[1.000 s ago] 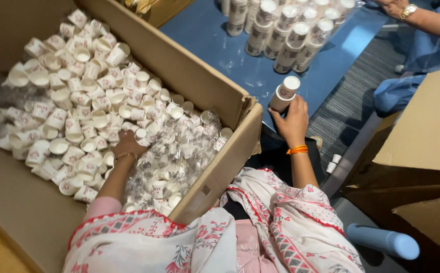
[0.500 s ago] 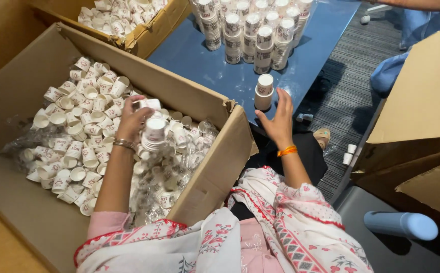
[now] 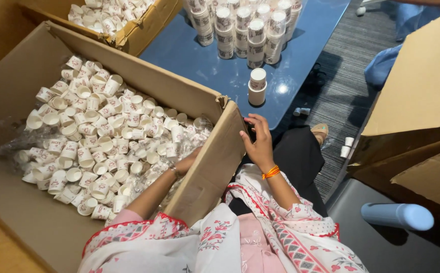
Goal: Manually organizing, stacking, and placing paper cups into plastic sleeves or containers in an industrial setting.
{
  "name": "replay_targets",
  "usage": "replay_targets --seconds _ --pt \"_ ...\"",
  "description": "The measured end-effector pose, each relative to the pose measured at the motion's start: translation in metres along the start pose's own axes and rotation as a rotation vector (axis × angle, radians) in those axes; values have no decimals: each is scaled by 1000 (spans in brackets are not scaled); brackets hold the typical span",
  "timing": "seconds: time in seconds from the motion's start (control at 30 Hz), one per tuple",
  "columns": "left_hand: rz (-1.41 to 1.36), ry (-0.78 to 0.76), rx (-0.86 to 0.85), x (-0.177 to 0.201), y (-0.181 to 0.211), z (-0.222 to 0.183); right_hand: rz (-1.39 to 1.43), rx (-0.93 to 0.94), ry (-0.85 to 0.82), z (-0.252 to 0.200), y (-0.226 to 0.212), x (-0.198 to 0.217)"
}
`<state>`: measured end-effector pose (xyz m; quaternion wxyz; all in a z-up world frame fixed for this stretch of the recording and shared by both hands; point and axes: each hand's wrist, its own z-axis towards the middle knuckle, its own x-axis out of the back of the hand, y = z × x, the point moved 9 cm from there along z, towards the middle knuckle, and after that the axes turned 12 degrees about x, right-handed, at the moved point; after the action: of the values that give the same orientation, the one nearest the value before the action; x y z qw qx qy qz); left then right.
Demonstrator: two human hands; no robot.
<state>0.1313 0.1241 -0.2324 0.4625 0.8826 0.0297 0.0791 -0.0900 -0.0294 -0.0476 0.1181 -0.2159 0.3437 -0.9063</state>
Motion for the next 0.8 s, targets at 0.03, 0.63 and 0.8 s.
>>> replay_targets --seconds 0.03,0.63,0.8 --pt "51 42 -3 3 -5 -9 6 -4 -3 -2 0 -3" --pt "568 821 -22 78 43 -35 86 -34 -43 14 -21 13" --pt "-552 480 -331 61 185 -80 187 31 -19 31 -77 20"
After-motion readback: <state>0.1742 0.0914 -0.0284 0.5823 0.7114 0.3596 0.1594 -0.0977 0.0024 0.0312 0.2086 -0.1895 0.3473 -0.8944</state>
